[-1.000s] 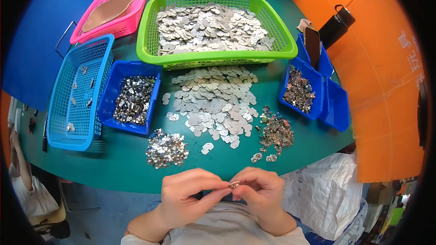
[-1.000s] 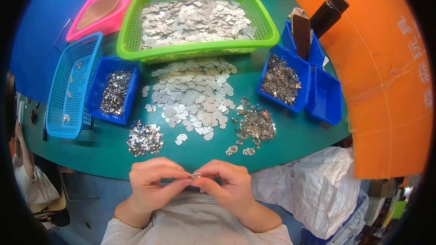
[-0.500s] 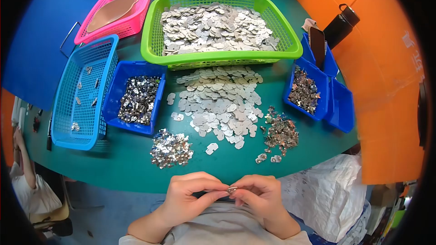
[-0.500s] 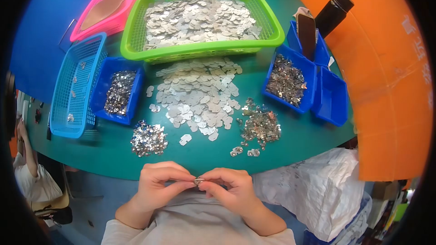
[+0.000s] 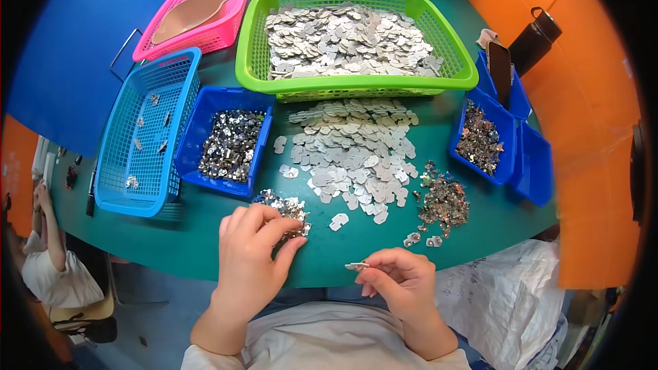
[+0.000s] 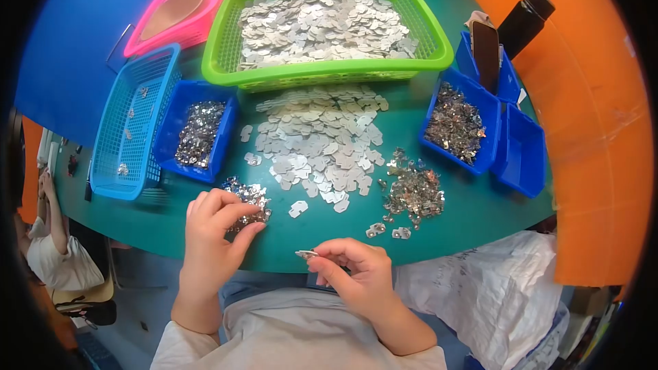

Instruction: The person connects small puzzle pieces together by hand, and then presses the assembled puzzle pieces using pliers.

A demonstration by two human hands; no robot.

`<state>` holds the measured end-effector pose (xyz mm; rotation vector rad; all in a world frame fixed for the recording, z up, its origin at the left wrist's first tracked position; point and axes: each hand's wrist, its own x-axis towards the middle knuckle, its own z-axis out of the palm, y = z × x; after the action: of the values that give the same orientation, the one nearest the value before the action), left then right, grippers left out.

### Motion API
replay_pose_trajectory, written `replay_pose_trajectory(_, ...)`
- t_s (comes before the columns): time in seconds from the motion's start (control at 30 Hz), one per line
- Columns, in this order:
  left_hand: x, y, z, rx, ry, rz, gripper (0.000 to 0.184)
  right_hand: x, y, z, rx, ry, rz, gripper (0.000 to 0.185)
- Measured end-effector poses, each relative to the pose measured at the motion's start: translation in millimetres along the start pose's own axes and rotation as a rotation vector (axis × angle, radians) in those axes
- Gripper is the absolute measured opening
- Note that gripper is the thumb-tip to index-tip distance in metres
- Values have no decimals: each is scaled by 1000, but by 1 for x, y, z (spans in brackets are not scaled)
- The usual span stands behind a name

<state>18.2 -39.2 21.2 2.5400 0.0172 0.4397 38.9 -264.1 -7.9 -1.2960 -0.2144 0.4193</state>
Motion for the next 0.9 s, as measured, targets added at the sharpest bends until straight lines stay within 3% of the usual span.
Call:
replay_pose_trajectory(0.33,-2,-5,10,78,43,53,13,0,0,-2,-8,-10,-7,11)
replay_pose_trajectory(0.7,-6,-15,-1,-280,99,-65,16,3,-2,8,-16,37,44,11)
replay_pose_trajectory(0.9,-4,-18,-2,-207,76,-102,18,6,-1,13,-21,-8,60,10)
